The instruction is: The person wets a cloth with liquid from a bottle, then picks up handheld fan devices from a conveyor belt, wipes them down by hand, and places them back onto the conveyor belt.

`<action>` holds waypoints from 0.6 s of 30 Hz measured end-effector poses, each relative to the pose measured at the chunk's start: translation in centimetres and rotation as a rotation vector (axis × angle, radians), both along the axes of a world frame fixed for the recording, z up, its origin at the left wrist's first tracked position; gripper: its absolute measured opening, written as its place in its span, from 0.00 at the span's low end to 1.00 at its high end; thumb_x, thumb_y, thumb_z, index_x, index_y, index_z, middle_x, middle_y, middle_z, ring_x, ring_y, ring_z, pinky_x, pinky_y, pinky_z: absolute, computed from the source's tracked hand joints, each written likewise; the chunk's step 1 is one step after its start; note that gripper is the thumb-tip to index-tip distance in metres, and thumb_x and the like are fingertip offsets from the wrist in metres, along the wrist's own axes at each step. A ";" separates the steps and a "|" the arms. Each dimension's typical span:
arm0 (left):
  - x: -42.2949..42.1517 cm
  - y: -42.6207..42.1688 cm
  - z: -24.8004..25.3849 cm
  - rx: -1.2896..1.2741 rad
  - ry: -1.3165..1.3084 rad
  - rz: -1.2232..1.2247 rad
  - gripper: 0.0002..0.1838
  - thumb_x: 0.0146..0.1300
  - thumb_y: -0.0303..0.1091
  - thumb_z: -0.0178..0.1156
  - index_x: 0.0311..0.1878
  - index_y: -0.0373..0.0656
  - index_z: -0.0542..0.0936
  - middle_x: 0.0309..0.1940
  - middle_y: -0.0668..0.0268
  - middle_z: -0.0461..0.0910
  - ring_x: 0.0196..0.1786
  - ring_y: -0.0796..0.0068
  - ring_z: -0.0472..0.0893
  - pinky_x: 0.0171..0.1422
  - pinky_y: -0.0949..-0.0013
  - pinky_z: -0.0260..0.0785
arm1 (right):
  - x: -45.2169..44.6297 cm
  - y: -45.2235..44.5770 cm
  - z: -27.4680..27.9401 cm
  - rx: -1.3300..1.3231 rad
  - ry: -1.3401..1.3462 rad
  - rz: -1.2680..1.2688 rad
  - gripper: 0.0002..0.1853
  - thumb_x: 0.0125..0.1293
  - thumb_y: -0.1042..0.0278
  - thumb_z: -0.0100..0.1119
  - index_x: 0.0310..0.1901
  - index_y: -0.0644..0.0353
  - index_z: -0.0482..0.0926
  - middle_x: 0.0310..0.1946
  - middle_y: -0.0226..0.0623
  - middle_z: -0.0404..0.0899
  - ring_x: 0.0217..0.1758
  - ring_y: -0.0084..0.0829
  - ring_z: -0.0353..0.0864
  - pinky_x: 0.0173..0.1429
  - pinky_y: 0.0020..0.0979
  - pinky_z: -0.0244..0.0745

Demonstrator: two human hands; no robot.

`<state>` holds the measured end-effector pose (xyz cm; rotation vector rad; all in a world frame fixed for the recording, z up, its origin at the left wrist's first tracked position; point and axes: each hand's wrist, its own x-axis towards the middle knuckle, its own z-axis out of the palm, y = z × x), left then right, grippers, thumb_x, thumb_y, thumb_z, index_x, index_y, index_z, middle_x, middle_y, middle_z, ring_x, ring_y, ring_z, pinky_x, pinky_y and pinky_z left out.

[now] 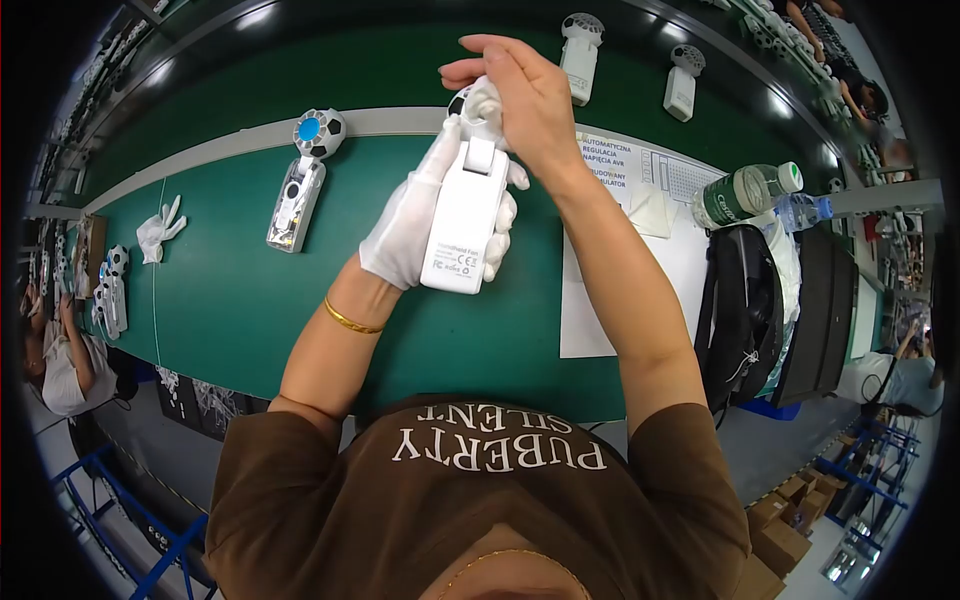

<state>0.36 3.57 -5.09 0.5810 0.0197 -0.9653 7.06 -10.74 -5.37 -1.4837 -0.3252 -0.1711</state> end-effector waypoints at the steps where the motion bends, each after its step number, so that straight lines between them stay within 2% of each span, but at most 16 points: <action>1: -0.1 0.0 -0.1 0.007 -0.009 0.006 0.38 0.69 0.69 0.34 0.45 0.39 0.75 0.23 0.62 0.77 0.18 0.66 0.78 0.20 0.64 0.74 | 0.4 -0.1 0.1 0.056 0.037 0.032 0.18 0.74 0.64 0.43 0.54 0.69 0.74 0.42 0.48 0.83 0.42 0.29 0.83 0.45 0.27 0.79; 2: -0.1 0.1 -0.2 0.014 -0.022 0.007 0.38 0.69 0.68 0.33 0.46 0.39 0.75 0.23 0.62 0.77 0.18 0.67 0.78 0.20 0.64 0.74 | 0.6 -0.2 0.3 0.109 0.121 0.046 0.17 0.74 0.66 0.43 0.54 0.70 0.73 0.42 0.51 0.82 0.42 0.35 0.85 0.43 0.31 0.82; 5: 0.3 0.0 -0.2 0.037 -0.064 -0.028 0.38 0.70 0.68 0.32 0.47 0.39 0.75 0.24 0.63 0.77 0.19 0.69 0.78 0.21 0.67 0.75 | 2.1 -1.4 -0.1 0.285 0.317 -0.002 0.16 0.74 0.67 0.44 0.54 0.71 0.72 0.42 0.50 0.81 0.39 0.36 0.85 0.39 0.32 0.82; 6: 0.6 0.1 -0.1 0.075 -0.120 -0.052 0.38 0.70 0.68 0.33 0.50 0.39 0.75 0.25 0.63 0.77 0.20 0.70 0.79 0.22 0.69 0.76 | 3.0 -2.2 -1.6 0.285 0.279 -0.057 0.16 0.73 0.67 0.46 0.55 0.71 0.71 0.41 0.51 0.81 0.37 0.37 0.85 0.37 0.33 0.83; 7: 0.6 0.2 0.5 0.171 -0.227 -0.019 0.34 0.71 0.64 0.38 0.53 0.39 0.73 0.27 0.63 0.78 0.22 0.73 0.79 0.24 0.70 0.76 | 3.3 -3.1 -2.3 0.197 0.249 -0.130 0.16 0.72 0.67 0.49 0.54 0.71 0.74 0.40 0.46 0.82 0.35 0.32 0.84 0.38 0.30 0.80; 9: 1.5 0.2 1.4 0.441 -0.409 0.050 0.29 0.71 0.59 0.45 0.55 0.39 0.72 0.31 0.64 0.79 0.24 0.76 0.79 0.26 0.72 0.76 | 2.8 -5.4 -1.7 -0.247 0.208 -0.321 0.15 0.69 0.66 0.52 0.50 0.67 0.79 0.34 0.39 0.84 0.34 0.26 0.83 0.38 0.26 0.76; 11: 3.4 0.0 1.5 0.658 -0.485 0.141 0.26 0.68 0.53 0.54 0.55 0.40 0.71 0.35 0.64 0.79 0.27 0.78 0.78 0.29 0.73 0.76 | 2.1 -7.5 -1.5 -0.462 0.166 -0.477 0.13 0.66 0.66 0.52 0.44 0.64 0.82 0.28 0.38 0.85 0.31 0.27 0.84 0.41 0.31 0.77; 12: 4.6 0.0 1.3 0.733 -0.556 0.171 0.25 0.68 0.52 0.55 0.55 0.39 0.71 0.36 0.64 0.78 0.27 0.78 0.78 0.28 0.74 0.75 | 2.1 -8.8 -1.6 -0.497 0.196 -0.489 0.14 0.65 0.65 0.52 0.44 0.64 0.83 0.28 0.40 0.85 0.34 0.30 0.85 0.43 0.30 0.77; 13: 6.1 0.1 0.7 0.807 -0.627 0.202 0.25 0.67 0.50 0.57 0.55 0.39 0.71 0.36 0.64 0.78 0.27 0.78 0.77 0.28 0.75 0.74 | 2.2 -10.3 -1.8 -0.545 0.236 -0.532 0.17 0.63 0.58 0.57 0.45 0.62 0.84 0.31 0.38 0.86 0.36 0.30 0.84 0.45 0.30 0.76; 15: 9.6 0.0 -1.1 1.038 -0.781 0.268 0.25 0.64 0.45 0.60 0.57 0.37 0.70 0.37 0.64 0.76 0.31 0.78 0.78 0.29 0.74 0.72 | 2.8 -13.0 -2.8 -0.693 0.242 -0.691 0.21 0.61 0.53 0.59 0.46 0.62 0.84 0.36 0.44 0.86 0.41 0.38 0.85 0.50 0.34 0.76; 16: 11.6 0.0 -2.5 1.099 -0.932 0.383 0.26 0.63 0.41 0.61 0.59 0.35 0.69 0.39 0.62 0.76 0.35 0.76 0.78 0.37 0.72 0.73 | 2.8 -13.9 -2.6 -0.748 0.270 -0.711 0.21 0.61 0.53 0.59 0.47 0.62 0.83 0.38 0.45 0.85 0.44 0.41 0.84 0.51 0.36 0.76; 17: 13.5 0.1 -3.1 1.240 -1.065 0.444 0.27 0.59 0.38 0.62 0.57 0.33 0.69 0.43 0.53 0.78 0.46 0.56 0.80 0.52 0.61 0.72 | 2.6 -14.4 -2.4 -0.801 0.300 -0.729 0.21 0.61 0.54 0.59 0.48 0.62 0.82 0.40 0.47 0.85 0.46 0.43 0.84 0.52 0.39 0.76; 18: 14.9 -0.1 -3.4 1.340 -1.118 0.510 0.27 0.58 0.37 0.63 0.57 0.34 0.69 0.45 0.50 0.78 0.49 0.52 0.80 0.54 0.59 0.72 | 2.6 -14.9 -2.4 -0.854 0.331 -0.746 0.22 0.61 0.54 0.59 0.49 0.62 0.82 0.42 0.49 0.84 0.49 0.46 0.83 0.54 0.42 0.75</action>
